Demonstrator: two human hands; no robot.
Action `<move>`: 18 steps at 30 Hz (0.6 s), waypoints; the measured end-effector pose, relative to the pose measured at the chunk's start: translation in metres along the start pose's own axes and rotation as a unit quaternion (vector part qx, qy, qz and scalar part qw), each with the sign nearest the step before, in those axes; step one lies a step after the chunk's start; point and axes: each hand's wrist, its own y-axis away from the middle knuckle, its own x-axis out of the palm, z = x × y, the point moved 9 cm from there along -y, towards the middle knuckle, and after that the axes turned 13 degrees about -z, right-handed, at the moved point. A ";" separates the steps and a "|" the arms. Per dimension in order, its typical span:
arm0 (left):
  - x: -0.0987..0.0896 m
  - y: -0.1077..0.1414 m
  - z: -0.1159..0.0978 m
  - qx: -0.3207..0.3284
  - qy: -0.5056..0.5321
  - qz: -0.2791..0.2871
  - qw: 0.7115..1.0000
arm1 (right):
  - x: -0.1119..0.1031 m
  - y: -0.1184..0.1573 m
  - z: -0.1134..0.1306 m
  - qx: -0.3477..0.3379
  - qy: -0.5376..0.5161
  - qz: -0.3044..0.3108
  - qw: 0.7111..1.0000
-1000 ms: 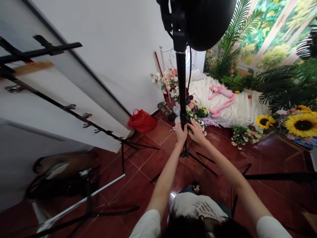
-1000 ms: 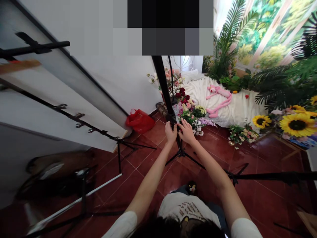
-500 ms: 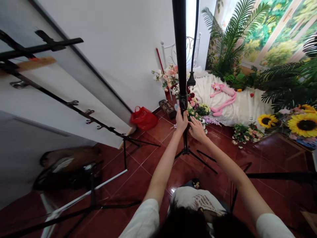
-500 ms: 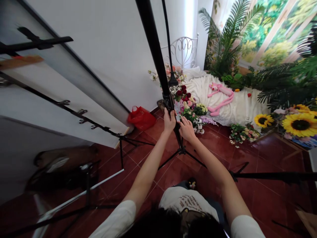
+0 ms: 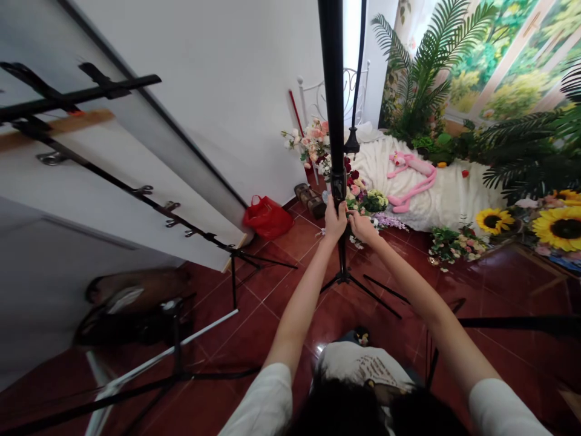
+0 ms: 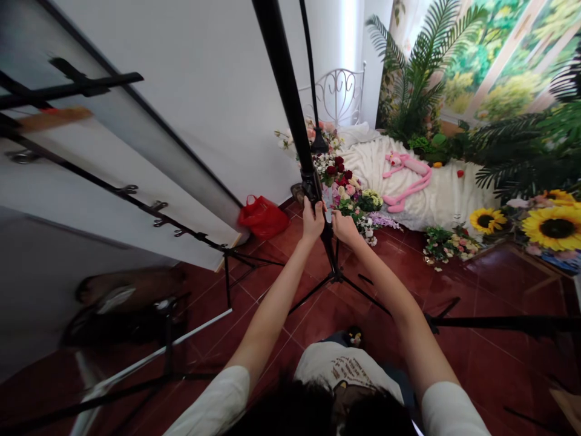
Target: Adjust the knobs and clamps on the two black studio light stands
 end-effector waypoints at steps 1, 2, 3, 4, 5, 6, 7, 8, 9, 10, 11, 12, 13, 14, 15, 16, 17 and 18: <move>0.000 0.000 -0.001 0.003 0.000 0.001 1.000 | 0.003 -0.004 -0.004 0.010 -0.006 0.017 1.000; 0.000 0.000 -0.001 0.005 0.000 0.004 1.000 | 0.007 -0.007 -0.007 0.016 -0.018 0.033 0.999; 0.001 -0.001 -0.002 0.006 0.000 0.006 1.000 | 0.010 -0.010 -0.009 0.020 -0.033 0.046 0.998; 0.001 -0.001 -0.003 0.007 -0.001 0.007 1.000 | 0.013 -0.013 -0.011 0.024 -0.050 0.055 0.997; 0.000 -0.001 -0.003 0.008 -0.003 0.007 1.000 | 0.015 -0.015 -0.013 0.028 -0.068 0.057 0.996; 0.000 -0.001 -0.004 0.009 -0.005 0.006 1.000 | 0.016 -0.017 -0.014 0.033 -0.085 0.053 0.994; -0.001 -0.001 -0.004 0.009 -0.007 0.004 1.000 | 0.016 -0.018 -0.015 0.038 -0.100 0.047 0.993; -0.001 -0.001 -0.005 0.008 -0.009 0.002 1.000 | 0.017 -0.019 -0.016 0.046 -0.113 0.042 0.992; -0.002 0.000 -0.005 0.007 -0.010 0.002 1.000 | 0.017 -0.019 -0.018 0.055 -0.124 0.040 0.990; -0.001 0.000 -0.005 0.005 -0.010 0.004 1.000 | 0.018 -0.018 -0.019 0.065 -0.133 0.041 0.988; -0.001 0.000 -0.006 0.004 -0.009 0.007 1.000 | 0.019 -0.017 -0.021 0.077 -0.140 0.044 0.986; -0.001 0.000 -0.006 0.002 -0.009 0.009 1.000 | 0.020 -0.016 -0.023 0.091 -0.145 0.045 0.984; -0.001 0.000 -0.006 0.001 -0.007 0.009 1.000 | 0.020 -0.015 -0.026 0.105 -0.147 0.043 0.983; -0.002 -0.001 -0.006 -0.001 -0.005 0.008 1.000 | 0.020 -0.015 -0.029 0.121 -0.146 0.039 0.981; -0.002 -0.001 -0.006 -0.004 -0.002 0.006 1.000 | 0.020 -0.014 -0.032 0.141 -0.141 0.033 0.979; -0.002 -0.001 -0.004 -0.009 0.002 0.004 1.000 | 0.020 -0.014 -0.036 0.164 -0.132 0.026 0.977; -0.002 -0.001 -0.003 -0.017 0.007 0.003 1.000 | 0.020 -0.015 -0.041 0.190 -0.121 0.019 0.974; -0.001 -0.001 0.000 -0.028 0.015 0.002 1.000 | 0.020 -0.015 -0.045 0.216 -0.110 0.013 0.970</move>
